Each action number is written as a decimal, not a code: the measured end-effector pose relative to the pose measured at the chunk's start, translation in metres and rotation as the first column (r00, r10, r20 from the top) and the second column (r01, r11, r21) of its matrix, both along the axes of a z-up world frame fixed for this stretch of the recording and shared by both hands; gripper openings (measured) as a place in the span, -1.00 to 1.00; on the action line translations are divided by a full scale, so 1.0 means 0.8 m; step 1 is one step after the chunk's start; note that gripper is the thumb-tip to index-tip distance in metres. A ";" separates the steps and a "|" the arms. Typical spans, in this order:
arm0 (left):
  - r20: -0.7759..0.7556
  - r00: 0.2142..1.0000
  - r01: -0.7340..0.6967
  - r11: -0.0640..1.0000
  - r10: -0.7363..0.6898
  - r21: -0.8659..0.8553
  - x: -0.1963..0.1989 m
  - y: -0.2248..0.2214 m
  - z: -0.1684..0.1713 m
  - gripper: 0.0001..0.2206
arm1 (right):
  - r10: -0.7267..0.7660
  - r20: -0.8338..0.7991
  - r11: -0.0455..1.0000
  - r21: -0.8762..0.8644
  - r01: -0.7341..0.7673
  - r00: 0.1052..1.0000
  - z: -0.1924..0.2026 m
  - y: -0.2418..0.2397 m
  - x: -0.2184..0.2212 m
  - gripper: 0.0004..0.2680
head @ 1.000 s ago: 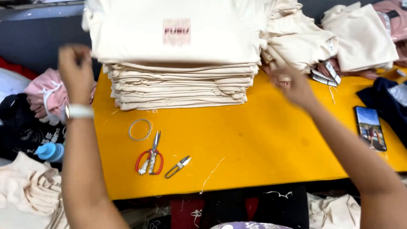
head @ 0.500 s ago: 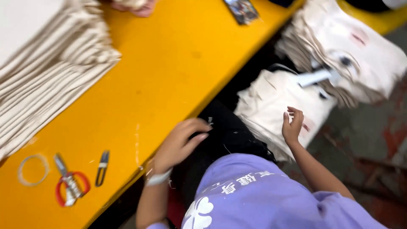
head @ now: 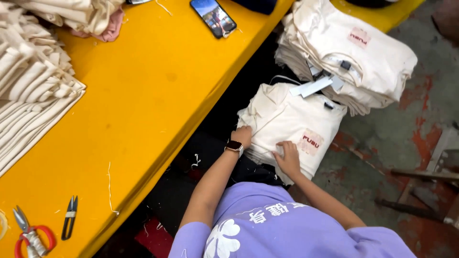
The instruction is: Trimming loose threads from t-shirts using scissors at a quality control station
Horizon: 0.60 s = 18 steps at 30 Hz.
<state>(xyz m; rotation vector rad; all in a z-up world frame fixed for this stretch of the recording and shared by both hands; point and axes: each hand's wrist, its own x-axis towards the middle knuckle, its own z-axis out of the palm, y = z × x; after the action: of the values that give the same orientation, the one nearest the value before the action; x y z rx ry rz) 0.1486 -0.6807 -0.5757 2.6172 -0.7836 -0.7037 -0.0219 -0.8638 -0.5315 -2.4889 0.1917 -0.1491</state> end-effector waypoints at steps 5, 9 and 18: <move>-0.107 0.990 -0.107 0.974 0.087 -0.199 0.014 0.013 0.077 -0.88 | 0.091 0.088 0.996 0.004 -0.091 0.992 0.020 0.028 0.018 -0.68; -0.223 0.968 -0.152 0.976 0.114 -0.159 0.014 0.031 0.115 -0.76 | 0.074 0.021 0.996 0.043 -0.075 0.997 0.025 0.039 0.015 -0.62; -0.474 0.865 -0.435 0.717 0.164 -0.545 0.036 -0.010 0.034 -0.71 | -0.048 0.207 0.998 -0.024 0.054 0.977 0.024 0.016 -0.009 -0.59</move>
<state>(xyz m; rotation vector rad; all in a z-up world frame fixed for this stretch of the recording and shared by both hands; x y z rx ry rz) 0.1777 -0.6886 -0.5488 1.8246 -0.3494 -0.6793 -0.0290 -0.8513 -0.5124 -2.4777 0.1663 -0.4328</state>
